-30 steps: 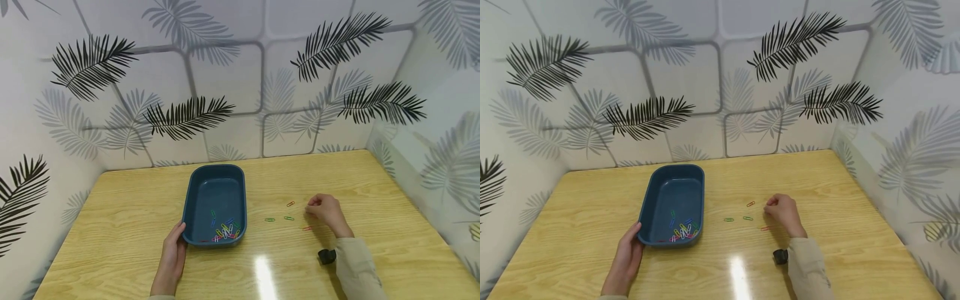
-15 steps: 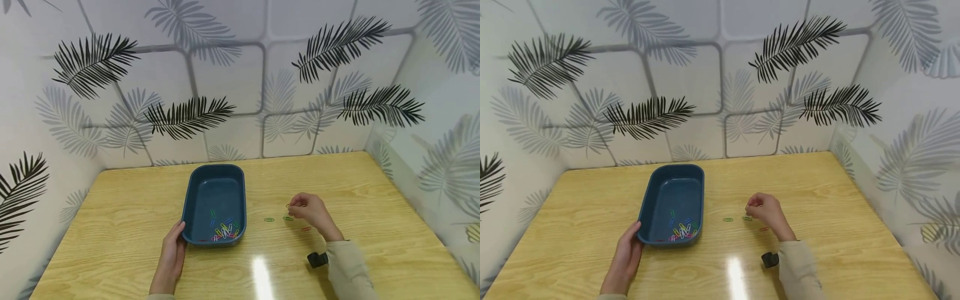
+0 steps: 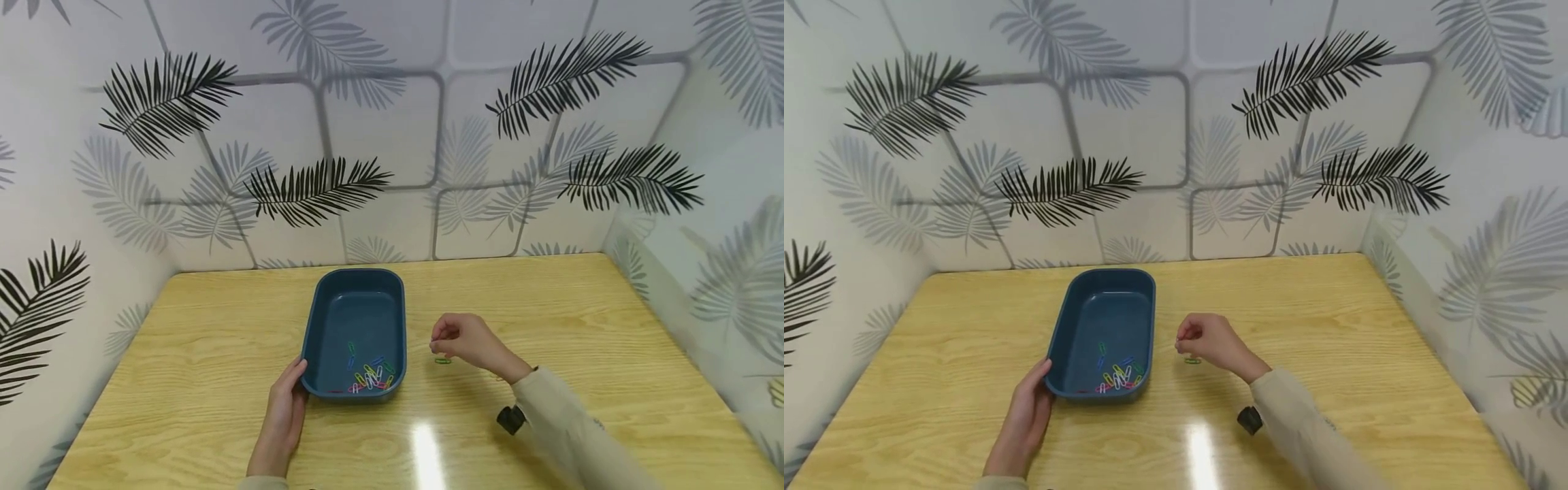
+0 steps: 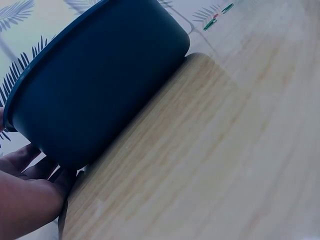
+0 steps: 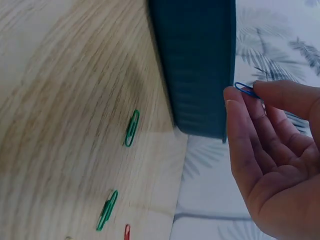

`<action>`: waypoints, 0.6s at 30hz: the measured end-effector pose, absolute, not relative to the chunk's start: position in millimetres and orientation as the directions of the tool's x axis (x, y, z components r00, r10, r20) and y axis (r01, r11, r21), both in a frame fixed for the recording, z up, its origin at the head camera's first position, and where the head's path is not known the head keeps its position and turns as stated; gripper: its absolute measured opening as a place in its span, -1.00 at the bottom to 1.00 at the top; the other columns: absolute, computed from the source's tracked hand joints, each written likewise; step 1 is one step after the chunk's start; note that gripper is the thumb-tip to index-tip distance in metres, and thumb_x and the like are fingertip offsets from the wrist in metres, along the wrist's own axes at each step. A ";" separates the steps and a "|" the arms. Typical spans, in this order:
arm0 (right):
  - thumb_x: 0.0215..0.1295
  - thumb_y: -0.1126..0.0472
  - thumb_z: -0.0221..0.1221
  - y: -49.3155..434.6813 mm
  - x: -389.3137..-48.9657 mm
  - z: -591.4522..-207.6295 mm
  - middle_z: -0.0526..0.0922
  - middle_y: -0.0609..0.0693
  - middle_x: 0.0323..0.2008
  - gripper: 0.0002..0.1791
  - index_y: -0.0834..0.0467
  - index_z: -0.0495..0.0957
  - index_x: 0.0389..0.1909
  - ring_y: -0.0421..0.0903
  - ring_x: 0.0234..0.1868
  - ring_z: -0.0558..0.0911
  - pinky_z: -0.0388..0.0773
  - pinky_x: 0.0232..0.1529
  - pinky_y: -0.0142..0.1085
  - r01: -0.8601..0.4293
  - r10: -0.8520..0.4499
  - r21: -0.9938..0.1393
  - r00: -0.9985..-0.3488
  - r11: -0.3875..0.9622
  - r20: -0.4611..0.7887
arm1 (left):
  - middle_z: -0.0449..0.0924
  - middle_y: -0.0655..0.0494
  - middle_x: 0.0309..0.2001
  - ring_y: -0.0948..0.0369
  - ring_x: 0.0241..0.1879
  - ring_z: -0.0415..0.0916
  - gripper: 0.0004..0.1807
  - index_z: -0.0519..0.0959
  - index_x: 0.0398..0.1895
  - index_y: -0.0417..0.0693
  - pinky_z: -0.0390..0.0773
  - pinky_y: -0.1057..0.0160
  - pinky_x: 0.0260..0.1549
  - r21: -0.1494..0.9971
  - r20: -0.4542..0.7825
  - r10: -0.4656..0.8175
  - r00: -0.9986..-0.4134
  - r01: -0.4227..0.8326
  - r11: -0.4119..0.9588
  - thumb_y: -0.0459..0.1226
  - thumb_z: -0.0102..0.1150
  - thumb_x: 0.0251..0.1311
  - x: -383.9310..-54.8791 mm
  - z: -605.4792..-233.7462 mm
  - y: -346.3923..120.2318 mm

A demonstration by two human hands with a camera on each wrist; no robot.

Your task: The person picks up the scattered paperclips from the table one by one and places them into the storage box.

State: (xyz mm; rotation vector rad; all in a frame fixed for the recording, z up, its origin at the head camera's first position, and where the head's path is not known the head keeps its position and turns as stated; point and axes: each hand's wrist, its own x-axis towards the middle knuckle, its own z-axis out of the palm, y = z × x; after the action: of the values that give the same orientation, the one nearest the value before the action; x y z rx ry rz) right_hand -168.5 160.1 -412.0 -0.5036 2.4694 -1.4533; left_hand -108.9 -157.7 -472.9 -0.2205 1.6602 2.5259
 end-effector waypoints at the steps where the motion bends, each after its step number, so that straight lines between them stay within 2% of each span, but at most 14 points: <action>1: 0.24 0.37 0.24 157.5 -170.0 -410.8 0.62 -0.02 -0.43 -0.95 0.25 0.54 -0.36 0.16 -0.29 0.65 0.62 -0.29 0.04 -0.181 -0.420 -0.877 -0.907 0.446 -0.026 | -0.10 -0.27 0.47 0.02 0.46 -0.18 -0.35 -0.07 0.45 -0.45 -0.19 0.09 0.41 0.902 -0.183 0.012 -0.983 -0.172 -0.396 -0.19 -0.23 0.51 -108.8 -472.4 -157.8; 9: 0.21 0.38 0.27 127.3 -175.8 -404.2 0.62 -0.04 -0.45 -0.92 0.23 0.53 -0.39 0.19 -0.31 0.64 0.63 -0.32 0.06 -0.238 -0.497 -0.882 -0.868 0.407 0.005 | -0.10 -0.27 0.47 0.02 0.46 -0.18 -0.36 -0.06 0.45 -0.45 -0.18 0.10 0.41 0.901 -0.189 0.011 -0.982 -0.178 -0.395 -0.20 -0.24 0.51 -108.7 -471.6 -157.8; 18: 0.21 0.38 0.28 91.9 -170.9 -403.6 0.64 -0.02 -0.42 -0.92 0.28 0.55 -0.35 -0.13 -0.47 0.62 0.65 -0.40 -0.19 -0.304 -0.587 -0.889 -0.808 0.342 0.051 | -0.10 -0.27 0.47 0.02 0.46 -0.19 -0.35 -0.07 0.45 -0.45 -0.19 0.09 0.41 0.901 -0.185 0.010 -0.983 -0.174 -0.398 -0.18 -0.23 0.51 -109.2 -472.8 -159.1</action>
State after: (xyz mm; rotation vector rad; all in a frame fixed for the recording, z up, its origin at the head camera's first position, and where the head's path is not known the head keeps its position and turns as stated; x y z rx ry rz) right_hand -170.9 91.9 -403.6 -0.7969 2.3310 -1.4523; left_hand -109.2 -159.1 -472.8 -0.2280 1.6577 2.5278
